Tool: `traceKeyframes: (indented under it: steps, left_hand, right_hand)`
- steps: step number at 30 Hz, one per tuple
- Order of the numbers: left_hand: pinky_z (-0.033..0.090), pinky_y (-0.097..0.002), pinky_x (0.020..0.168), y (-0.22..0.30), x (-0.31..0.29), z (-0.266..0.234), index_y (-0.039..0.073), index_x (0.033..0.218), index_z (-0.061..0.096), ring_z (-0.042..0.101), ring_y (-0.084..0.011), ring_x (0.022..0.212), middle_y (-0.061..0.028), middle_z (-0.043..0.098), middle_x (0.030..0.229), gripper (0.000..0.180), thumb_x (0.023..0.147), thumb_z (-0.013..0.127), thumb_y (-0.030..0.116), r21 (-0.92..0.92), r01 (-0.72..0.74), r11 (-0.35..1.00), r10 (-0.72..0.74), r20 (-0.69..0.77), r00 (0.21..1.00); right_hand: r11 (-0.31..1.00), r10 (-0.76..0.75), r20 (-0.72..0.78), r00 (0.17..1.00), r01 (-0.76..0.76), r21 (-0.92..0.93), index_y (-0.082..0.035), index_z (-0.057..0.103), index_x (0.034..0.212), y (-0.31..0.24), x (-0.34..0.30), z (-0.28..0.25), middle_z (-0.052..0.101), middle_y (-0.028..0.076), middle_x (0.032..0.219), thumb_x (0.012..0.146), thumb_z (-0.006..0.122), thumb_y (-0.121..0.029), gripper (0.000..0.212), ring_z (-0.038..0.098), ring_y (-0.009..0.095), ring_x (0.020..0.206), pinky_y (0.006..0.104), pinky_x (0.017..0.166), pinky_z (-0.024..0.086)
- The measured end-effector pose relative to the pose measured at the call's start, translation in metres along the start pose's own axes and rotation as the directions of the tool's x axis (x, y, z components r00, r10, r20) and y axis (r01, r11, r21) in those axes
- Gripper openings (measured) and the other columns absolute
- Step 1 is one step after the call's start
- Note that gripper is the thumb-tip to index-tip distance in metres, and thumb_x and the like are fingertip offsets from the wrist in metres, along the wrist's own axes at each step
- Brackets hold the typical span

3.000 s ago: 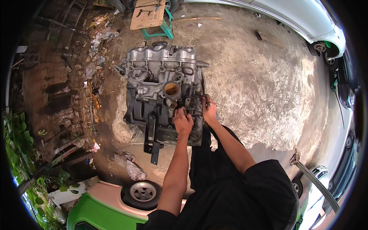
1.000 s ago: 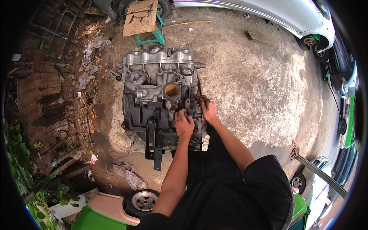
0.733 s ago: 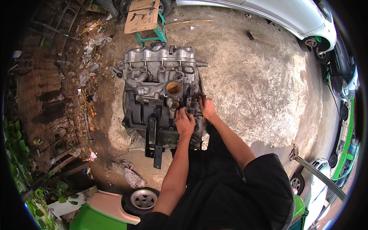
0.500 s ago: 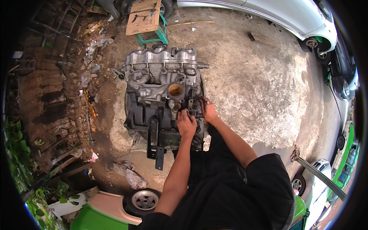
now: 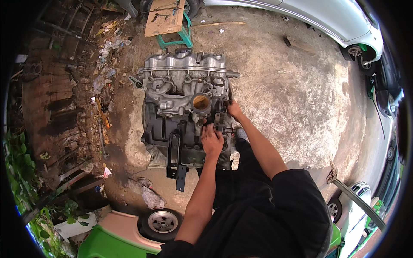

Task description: The person scrubs a car engine block with a wire brush and a rag, focusing on the intake manifold area. The person repeatedly scrubs and wipes the same region of the engine.

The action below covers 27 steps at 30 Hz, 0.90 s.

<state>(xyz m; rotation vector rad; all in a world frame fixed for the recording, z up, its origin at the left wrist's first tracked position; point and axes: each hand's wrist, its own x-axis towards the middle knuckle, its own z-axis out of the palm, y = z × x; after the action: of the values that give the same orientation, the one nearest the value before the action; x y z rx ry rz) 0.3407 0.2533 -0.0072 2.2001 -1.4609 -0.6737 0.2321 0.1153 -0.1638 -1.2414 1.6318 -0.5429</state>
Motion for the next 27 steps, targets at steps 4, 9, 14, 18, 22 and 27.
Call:
traceKeyframes:
  steps: [4,9,14,18,22,27]
  left_hand:
    - [0.043,-0.048,0.102,0.001,-0.001,0.0,-0.002,0.117,0.055,0.059,-0.0437,0.107,-0.0236,0.066,0.102,0.038,0.082,0.058,0.012,0.025,-0.038,0.999,0.04,-0.05,0.998]
    - [0.045,-0.0513,0.08,-0.001,0.002,0.005,-0.003,0.104,0.053,0.056,-0.0412,0.088,-0.02,0.057,0.084,0.025,0.08,0.052,0.003,0.044,-0.209,0.977,0.213,-0.231,0.949]
    - [0.045,-0.0509,0.076,-0.001,0.002,0.005,-0.002,0.102,0.052,0.055,-0.0394,0.085,-0.0175,0.055,0.081,0.022,0.081,0.051,0.002,0.036,-0.211,0.977,0.214,-0.245,0.946]
    - [0.045,-0.0513,0.078,0.001,0.002,0.003,-0.002,0.104,0.052,0.056,-0.0395,0.086,-0.0178,0.057,0.083,0.024,0.08,0.052,0.003,0.011,-0.196,0.981,0.193,-0.215,0.957]
    - [0.045,-0.0515,0.079,0.003,0.002,0.002,-0.002,0.104,0.052,0.056,-0.04,0.087,-0.0182,0.058,0.083,0.026,0.079,0.054,0.003,0.02,-0.206,0.978,0.204,-0.249,0.947]
    - [0.046,-0.0501,0.09,0.002,0.002,-0.001,0.001,0.108,0.054,0.058,-0.0407,0.099,-0.0194,0.063,0.092,0.029,0.08,0.059,0.008,-0.018,-0.102,0.995,0.099,-0.116,0.988]
  right_hand:
    - [0.719,0.331,0.499,0.801,-0.556,0.416,-0.002,0.059,0.084,0.017,0.019,-0.003,0.056,0.013,0.065,0.093,0.049,-0.013,0.018,0.054,0.028,0.053,0.0432,0.045,0.04]
    - [0.571,0.482,0.227,0.846,-0.5,0.651,-0.005,0.058,0.084,-0.001,0.017,-0.023,0.055,0.007,0.062,0.094,0.053,-0.019,0.018,0.049,0.019,0.048,0.0342,0.042,0.037]
    - [0.758,0.156,0.103,0.982,-0.186,0.625,-0.001,0.062,0.085,-0.024,-0.019,-0.059,0.063,0.008,0.068,0.098,0.051,-0.028,0.032,0.053,0.015,0.053,0.0304,0.05,0.042]
    - [0.955,-0.167,0.079,0.983,0.142,0.262,0.001,0.065,0.096,-0.034,-0.066,-0.076,0.069,0.01,0.079,0.102,0.042,-0.025,0.035,0.059,0.017,0.063,0.0304,0.059,0.045]
    - [0.921,-0.37,-0.012,0.929,0.369,0.124,0.0,0.063,0.103,-0.048,-0.093,-0.07,0.067,0.011,0.079,0.103,0.04,-0.018,0.029,0.055,0.019,0.06,0.0334,0.059,0.046]
    - [0.906,-0.42,0.003,0.907,0.419,0.061,0.001,0.06,0.106,-0.053,-0.108,-0.059,0.065,0.02,0.08,0.099,0.047,-0.01,0.018,0.063,0.035,0.072,0.0403,0.064,0.049]
